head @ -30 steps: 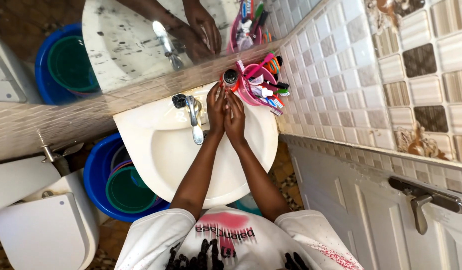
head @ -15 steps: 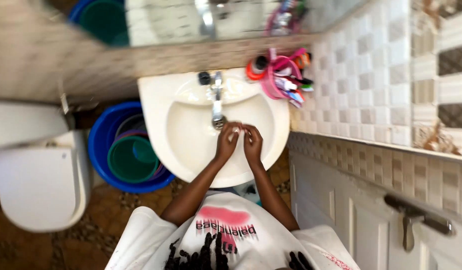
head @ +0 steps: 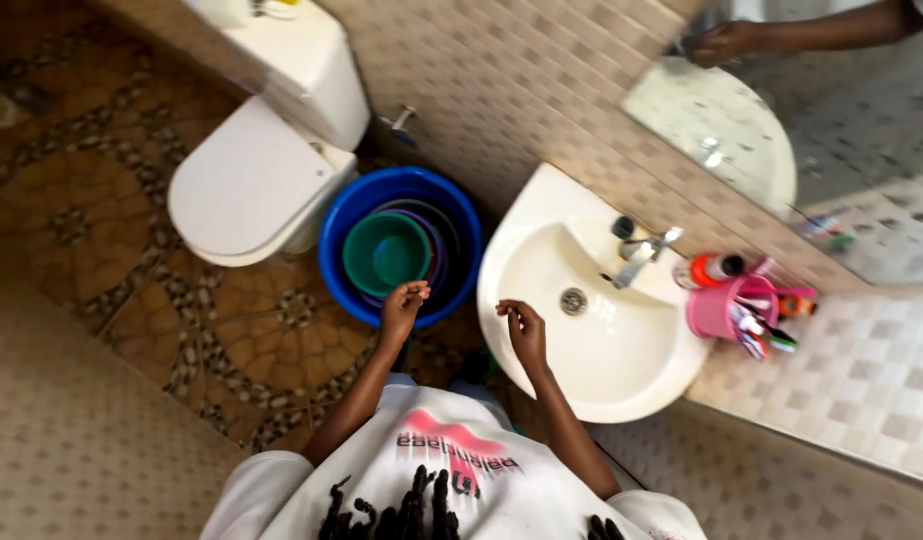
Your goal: Cleaning the sink, organizing toiletries on the toilet tank, and scrubbing the toilet exterior.
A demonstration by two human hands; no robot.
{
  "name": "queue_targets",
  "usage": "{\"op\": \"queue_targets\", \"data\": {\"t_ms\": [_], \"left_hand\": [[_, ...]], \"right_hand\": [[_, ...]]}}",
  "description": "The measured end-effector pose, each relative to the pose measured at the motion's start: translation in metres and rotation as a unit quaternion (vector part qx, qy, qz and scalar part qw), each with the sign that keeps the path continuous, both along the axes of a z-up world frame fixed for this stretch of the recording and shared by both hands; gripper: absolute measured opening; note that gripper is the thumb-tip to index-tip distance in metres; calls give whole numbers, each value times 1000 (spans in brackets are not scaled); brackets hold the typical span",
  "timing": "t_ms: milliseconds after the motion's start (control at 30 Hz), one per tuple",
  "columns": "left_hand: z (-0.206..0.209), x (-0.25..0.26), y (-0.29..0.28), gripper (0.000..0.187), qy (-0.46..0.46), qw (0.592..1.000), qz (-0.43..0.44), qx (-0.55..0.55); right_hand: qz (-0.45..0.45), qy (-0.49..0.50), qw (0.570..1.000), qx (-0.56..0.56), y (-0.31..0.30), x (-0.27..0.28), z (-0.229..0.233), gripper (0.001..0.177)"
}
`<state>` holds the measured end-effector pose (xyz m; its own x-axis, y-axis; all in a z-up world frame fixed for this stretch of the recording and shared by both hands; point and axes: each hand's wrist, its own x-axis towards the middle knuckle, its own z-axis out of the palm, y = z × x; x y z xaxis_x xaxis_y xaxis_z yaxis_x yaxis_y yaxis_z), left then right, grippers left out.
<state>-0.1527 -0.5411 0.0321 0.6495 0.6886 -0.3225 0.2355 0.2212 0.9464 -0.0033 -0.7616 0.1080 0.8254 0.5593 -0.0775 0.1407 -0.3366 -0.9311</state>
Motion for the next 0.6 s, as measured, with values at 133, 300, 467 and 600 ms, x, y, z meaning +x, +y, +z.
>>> {"op": "queue_targets", "data": {"t_ms": [133,300,467,600], "left_hand": [[-34,-44,33,25,-25,997,60,-29],[-45,-94,77,29,-16,1000,-10,-7],[-40,-138,135,30,-15,1000,-17,-16],[-67,-155,184,32,-45,997,58,-7]], "right_hand": [[38,-37,998,20,79,-17,45,24],[29,2,996,87,146,-47,27,26],[9,47,995,86,194,-88,-12,25],[57,79,994,58,235,-100,-13,23]]}}
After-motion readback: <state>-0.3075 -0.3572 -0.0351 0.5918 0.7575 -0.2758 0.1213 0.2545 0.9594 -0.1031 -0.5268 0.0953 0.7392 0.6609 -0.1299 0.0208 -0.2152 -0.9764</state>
